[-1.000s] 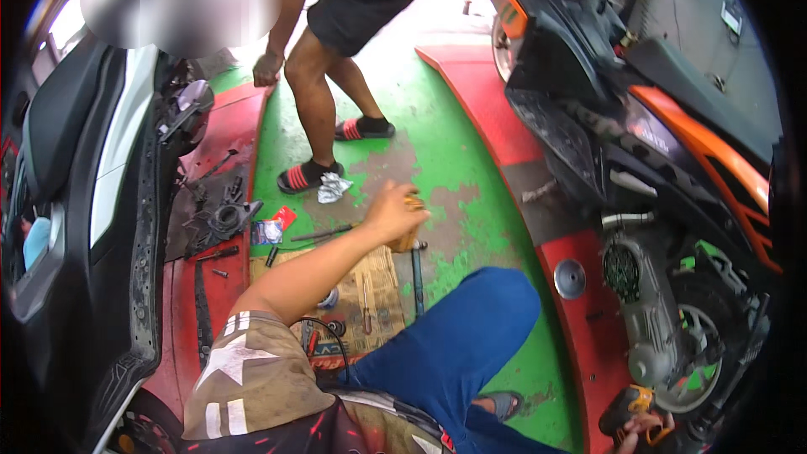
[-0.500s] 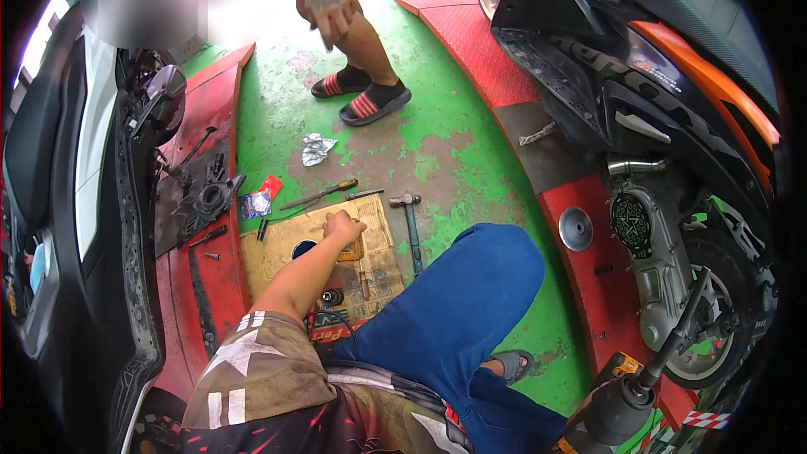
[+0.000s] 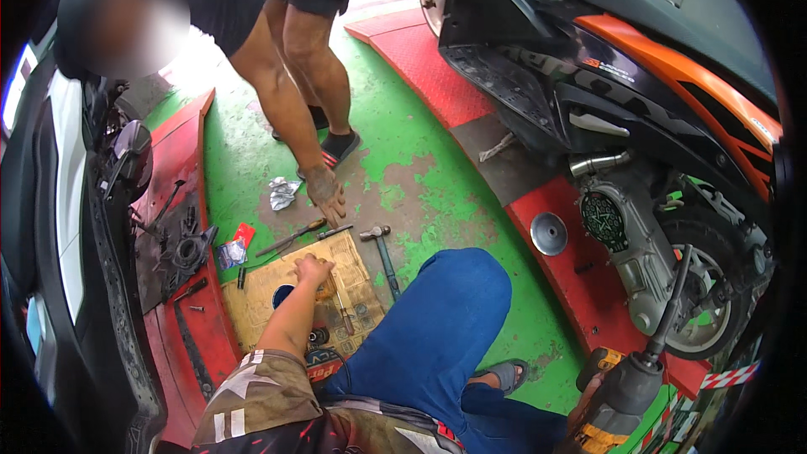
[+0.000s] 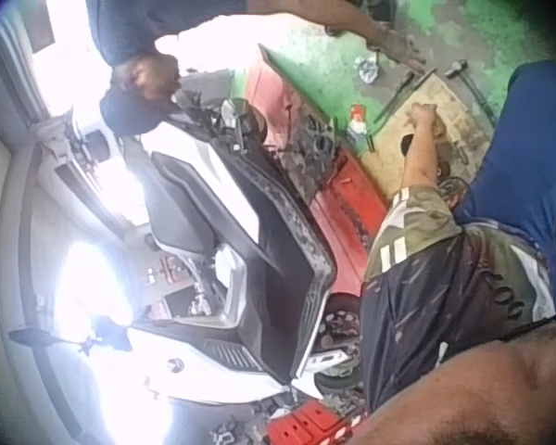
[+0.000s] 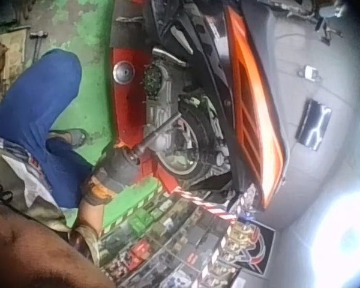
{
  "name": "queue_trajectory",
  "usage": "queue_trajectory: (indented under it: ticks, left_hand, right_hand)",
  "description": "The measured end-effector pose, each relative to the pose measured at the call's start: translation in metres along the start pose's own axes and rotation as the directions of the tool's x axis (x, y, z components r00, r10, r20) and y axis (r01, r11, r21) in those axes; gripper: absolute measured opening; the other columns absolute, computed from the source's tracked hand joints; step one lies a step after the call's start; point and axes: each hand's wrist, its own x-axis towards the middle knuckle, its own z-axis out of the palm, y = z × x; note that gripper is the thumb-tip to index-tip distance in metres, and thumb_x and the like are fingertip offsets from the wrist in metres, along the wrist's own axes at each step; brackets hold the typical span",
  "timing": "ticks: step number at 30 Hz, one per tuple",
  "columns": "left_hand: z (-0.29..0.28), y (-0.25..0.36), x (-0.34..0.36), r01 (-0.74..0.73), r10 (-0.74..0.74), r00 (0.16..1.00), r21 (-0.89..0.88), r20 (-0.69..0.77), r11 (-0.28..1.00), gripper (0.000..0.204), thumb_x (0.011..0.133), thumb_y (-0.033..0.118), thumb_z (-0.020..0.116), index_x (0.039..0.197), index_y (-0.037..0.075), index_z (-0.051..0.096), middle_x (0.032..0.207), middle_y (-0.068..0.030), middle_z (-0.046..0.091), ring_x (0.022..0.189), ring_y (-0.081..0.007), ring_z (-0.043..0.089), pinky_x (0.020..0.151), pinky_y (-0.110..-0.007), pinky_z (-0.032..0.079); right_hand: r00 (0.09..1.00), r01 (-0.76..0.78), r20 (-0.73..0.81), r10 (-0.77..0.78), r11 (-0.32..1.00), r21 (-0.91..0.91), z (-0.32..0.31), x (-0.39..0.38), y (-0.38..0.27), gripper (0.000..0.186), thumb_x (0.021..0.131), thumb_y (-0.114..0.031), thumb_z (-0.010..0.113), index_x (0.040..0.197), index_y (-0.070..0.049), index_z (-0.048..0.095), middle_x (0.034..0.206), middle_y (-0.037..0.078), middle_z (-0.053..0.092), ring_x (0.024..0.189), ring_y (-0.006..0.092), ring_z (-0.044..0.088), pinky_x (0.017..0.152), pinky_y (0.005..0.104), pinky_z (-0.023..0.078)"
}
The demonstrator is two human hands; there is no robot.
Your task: Removing screws and inspecting the internal components of a motorcycle CVT system.
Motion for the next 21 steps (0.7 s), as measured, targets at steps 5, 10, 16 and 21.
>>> queue_trajectory:
  ticks: [5, 10, 16, 21]
  left_hand:
    - [-0.021, -0.063, 0.075, -0.028, -0.235, 0.863, -0.508, -0.447, 0.861, 0.068, 0.079, 0.042, 0.087, 0.119, -0.007, 0.061, 0.103, -0.0211, 0.071, 0.094, -0.0344, 0.069, 0.086, -0.046, 0.056]
    - [-0.009, -0.033, 0.104, 0.022, -0.343, 0.923, -0.868, -0.172, 0.495, 0.074, 0.076, 0.053, 0.086, 0.112, -0.008, 0.066, 0.112, -0.0204, 0.071, 0.091, -0.0286, 0.069, 0.084, -0.041, 0.055]
    - [-0.079, -0.049, 0.117, 0.007, -0.070, 0.998, -0.999, 0.004, 0.036, 0.056, 0.101, 0.060, 0.050, 0.112, 0.009, 0.069, 0.095, -0.0133, 0.073, 0.080, -0.0303, 0.071, 0.073, -0.050, 0.059]
    - [-0.147, -0.012, 0.103, -0.082, 0.037, 0.996, -0.990, -0.087, -0.111, 0.063, 0.103, 0.061, 0.046, 0.133, 0.006, 0.059, 0.123, -0.0178, 0.068, 0.104, -0.0352, 0.069, 0.085, -0.053, 0.058]
  right_hand:
    - [0.997, -0.006, 0.070, -0.011, 0.969, 0.246, 0.000, -0.003, -0.005, 0.024, 0.094, -0.013, 0.070, 0.116, -0.005, 0.067, 0.108, 0.012, 0.070, 0.102, 0.0266, 0.066, 0.094, 0.0360, 0.052]
    - [0.981, -0.098, 0.183, 0.060, 0.974, 0.205, -0.030, 0.008, -0.012, 0.033, 0.096, -0.015, 0.066, 0.128, -0.005, 0.065, 0.118, 0.012, 0.070, 0.111, 0.0274, 0.065, 0.101, 0.0397, 0.049]
    - [0.924, -0.359, 0.247, 0.292, 0.887, 0.292, 0.000, 0.002, 0.002, 0.028, 0.095, -0.020, 0.065, 0.121, -0.009, 0.066, 0.112, 0.012, 0.069, 0.106, 0.0316, 0.065, 0.095, 0.0413, 0.050]
    - [0.707, -0.702, 0.416, 0.572, 0.495, 0.512, -0.033, 0.064, -0.071, 0.016, 0.089, -0.018, 0.066, 0.104, -0.014, 0.070, 0.094, 0.008, 0.069, 0.087, 0.0332, 0.066, 0.077, 0.0452, 0.053]
